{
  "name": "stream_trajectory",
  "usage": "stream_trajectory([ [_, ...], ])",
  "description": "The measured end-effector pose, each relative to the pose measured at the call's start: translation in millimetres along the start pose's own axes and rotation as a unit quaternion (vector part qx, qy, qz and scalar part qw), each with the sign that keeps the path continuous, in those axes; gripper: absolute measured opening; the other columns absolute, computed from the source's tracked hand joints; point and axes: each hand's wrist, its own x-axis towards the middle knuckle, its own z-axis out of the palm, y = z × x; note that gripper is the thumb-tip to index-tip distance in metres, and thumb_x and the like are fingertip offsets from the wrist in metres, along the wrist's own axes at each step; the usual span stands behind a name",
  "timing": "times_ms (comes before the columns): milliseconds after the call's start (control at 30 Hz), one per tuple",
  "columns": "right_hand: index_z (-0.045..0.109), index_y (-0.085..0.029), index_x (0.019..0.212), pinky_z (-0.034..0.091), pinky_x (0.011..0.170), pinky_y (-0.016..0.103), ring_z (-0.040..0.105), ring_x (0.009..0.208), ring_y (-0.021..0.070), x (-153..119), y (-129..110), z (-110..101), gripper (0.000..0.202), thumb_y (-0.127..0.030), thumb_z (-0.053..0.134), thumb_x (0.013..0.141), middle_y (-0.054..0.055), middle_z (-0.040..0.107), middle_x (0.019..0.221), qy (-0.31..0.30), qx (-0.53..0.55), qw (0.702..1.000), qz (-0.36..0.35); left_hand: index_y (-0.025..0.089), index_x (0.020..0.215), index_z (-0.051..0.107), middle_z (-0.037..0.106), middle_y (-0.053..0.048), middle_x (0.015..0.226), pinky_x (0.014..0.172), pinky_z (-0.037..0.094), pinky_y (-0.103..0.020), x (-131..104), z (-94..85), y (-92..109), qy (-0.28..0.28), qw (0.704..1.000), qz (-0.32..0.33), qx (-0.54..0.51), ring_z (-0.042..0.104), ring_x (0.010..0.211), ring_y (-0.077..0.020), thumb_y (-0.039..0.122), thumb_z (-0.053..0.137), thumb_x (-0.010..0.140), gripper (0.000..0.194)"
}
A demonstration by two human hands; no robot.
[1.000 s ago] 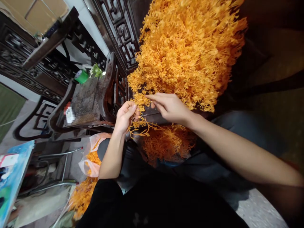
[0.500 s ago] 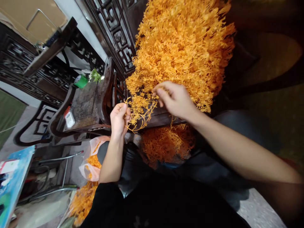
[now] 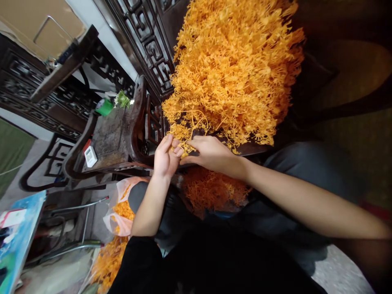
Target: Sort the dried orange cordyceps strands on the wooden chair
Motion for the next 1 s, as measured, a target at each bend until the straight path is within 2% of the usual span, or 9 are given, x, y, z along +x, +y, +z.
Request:
stream_trajectory([
  [100,0.073,-0.012,0.1,0.038,0.073,0.03,0.064,0.084,0.0197,-0.1,-4.3,-1.0,0.06,-0.068,0.051,0.099,0.01,0.073,0.096,-0.021,-0.011,1.0,-0.012,0.017,0.081,0.052,0.045,0.005,0.066,0.046,0.033,-0.015,-0.5,0.3,-3.7,-0.019,1.0,-0.004,0.014,0.039,0.05,-0.0031,0.019,0.072,0.091,0.022],
  [300,0.07,-0.014,0.099,0.022,0.06,0.033,0.054,0.066,0.0147,-12.4,-12.7,5.8,0.045,-0.035,0.032,0.111,0.009,0.07,0.092,0.005,-0.128,0.987,-0.099,0.017,0.084,0.055,0.045,0.007,0.061,0.039,0.02,-0.012,1.4,-3.7,-6.9,0.013,0.996,0.058,0.068,0.032,0.045,-0.0012,0.024,0.079,0.085,0.025],
  [367,0.068,-0.013,0.096,0.026,0.061,0.032,0.053,0.067,0.0142,-17.6,-21.4,4.3,0.041,-0.031,0.034,0.11,0.008,0.069,0.089,-0.009,-0.079,0.986,-0.144,0.016,0.081,0.053,0.043,0.007,0.06,0.038,0.019,-0.012,8.0,-7.2,-3.9,0.02,0.997,0.054,0.048,0.03,0.044,-0.0009,0.02,0.074,0.088,0.023],
  [500,0.063,-0.014,0.086,0.038,0.064,0.028,0.056,0.069,0.0133,-25.7,-40.0,-6.5,0.037,-0.033,0.041,0.109,0.007,0.068,0.083,-0.076,0.113,0.964,-0.227,0.017,0.079,0.048,0.037,0.01,0.058,0.039,0.021,-0.013,26.1,-14.8,4.1,0.098,0.993,0.066,-0.022,0.028,0.041,-0.0006,0.009,0.063,0.092,0.022],
  [567,0.064,-0.015,0.086,0.043,0.065,0.026,0.06,0.067,0.0122,-25.6,-41.1,-15.1,0.034,-0.033,0.045,0.108,0.005,0.07,0.079,-0.098,0.205,0.959,-0.167,0.017,0.082,0.05,0.042,0.009,0.06,0.039,0.023,-0.014,29.9,-15.6,3.5,0.097,0.993,0.056,-0.025,0.033,0.042,-0.0011,0.01,0.063,0.093,0.018],
  [667,0.068,-0.015,0.095,0.047,0.058,0.025,0.062,0.053,0.0101,-19.9,-30.5,-30.0,0.029,-0.038,0.053,0.104,0.003,0.074,0.074,-0.113,0.314,0.943,0.011,0.017,0.085,0.054,0.054,0.005,0.068,0.043,0.032,-0.015,26.7,-12.1,-3.2,0.065,0.997,0.039,0.013,0.048,0.05,-0.003,0.019,0.071,0.09,0.018],
  [767,0.069,-0.013,0.107,0.046,0.049,0.025,0.065,0.052,0.0121,-13.2,-16.3,-40.1,0.026,-0.036,0.06,0.098,0.006,0.078,0.083,-0.087,0.376,0.915,0.114,0.017,0.084,0.056,0.059,0.004,0.071,0.05,0.04,-0.017,20.8,-7.5,-8.0,0.051,0.996,0.063,0.035,0.056,0.056,-0.0053,0.024,0.074,0.089,0.02],
  [867,0.072,-0.014,0.114,0.052,0.061,0.028,0.071,0.067,0.0157,-9.1,-6.1,-38.7,0.027,-0.03,0.055,0.099,0.006,0.078,0.089,-0.017,0.325,0.941,0.093,0.017,0.085,0.057,0.06,0.004,0.073,0.053,0.042,-0.018,17.5,-3.6,-8.0,0.043,0.996,0.075,0.029,0.058,0.058,-0.0058,0.026,0.076,0.088,0.021],
  [1000,0.076,-0.016,0.111,0.051,0.089,0.034,0.071,0.1,0.0234,-7.5,-0.3,-25.4,0.033,-0.043,0.061,0.098,0.01,0.077,0.11,0.031,0.142,0.988,0.052,0.018,0.087,0.057,0.06,0.003,0.074,0.054,0.043,-0.017,12.7,2.5,-8.7,0.034,0.996,0.071,0.035,0.058,0.06,-0.0058,0.027,0.075,0.089,0.02],
])
